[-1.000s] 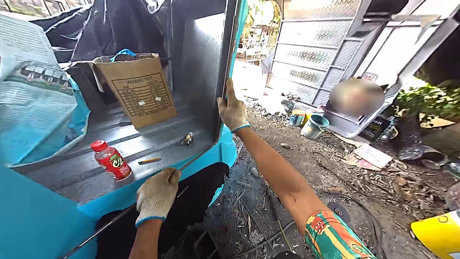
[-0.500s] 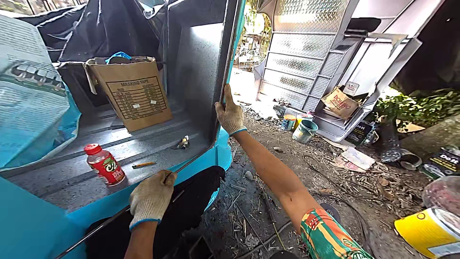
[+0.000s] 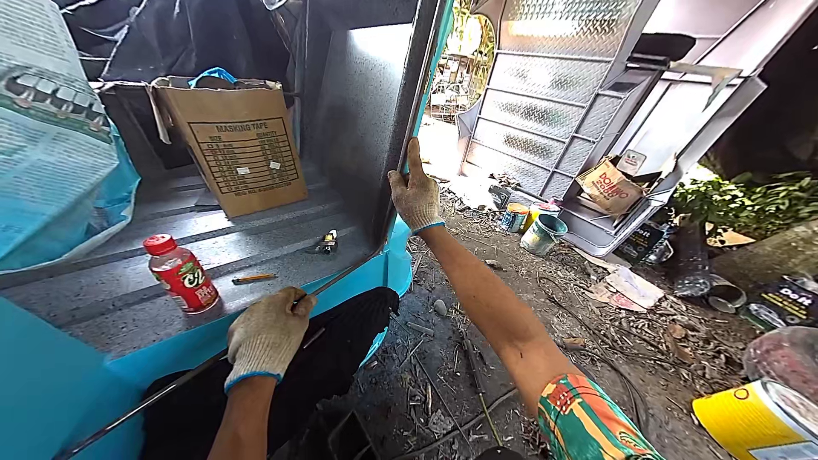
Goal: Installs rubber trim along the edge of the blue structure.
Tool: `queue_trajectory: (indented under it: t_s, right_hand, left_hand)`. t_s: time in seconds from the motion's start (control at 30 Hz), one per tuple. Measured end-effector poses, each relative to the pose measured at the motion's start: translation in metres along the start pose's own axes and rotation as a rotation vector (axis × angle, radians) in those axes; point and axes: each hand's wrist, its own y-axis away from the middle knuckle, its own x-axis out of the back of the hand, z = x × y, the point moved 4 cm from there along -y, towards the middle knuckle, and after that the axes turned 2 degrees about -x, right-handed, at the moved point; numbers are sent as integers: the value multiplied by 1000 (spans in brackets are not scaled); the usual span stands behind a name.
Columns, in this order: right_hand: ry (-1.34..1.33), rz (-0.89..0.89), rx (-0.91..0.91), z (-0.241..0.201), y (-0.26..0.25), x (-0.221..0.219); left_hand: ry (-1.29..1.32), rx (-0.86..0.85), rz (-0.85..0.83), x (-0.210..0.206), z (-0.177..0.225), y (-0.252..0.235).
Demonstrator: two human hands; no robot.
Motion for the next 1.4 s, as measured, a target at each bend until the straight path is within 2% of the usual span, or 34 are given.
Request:
queue_trajectory:
  t_s: [0.3, 0.43, 0.67, 1.2, 1.4]
  right_hand:
    - [21, -41, 15, -2, -1, 2]
    - [23, 1, 35, -1, 0, -1]
    - [46, -39, -13, -6, 2, 0]
    - [35, 53, 54, -4, -1, -7]
    - [32, 11, 40, -3, -2, -6]
  left_hand:
    - [14, 2, 14, -1, -1, 2]
    - [2, 8, 7, 0, -1, 2]
    - [6, 24, -17, 2, -1, 2]
    - [27, 7, 20, 0, -8, -1]
    - [21, -4, 49, -1, -7, -2]
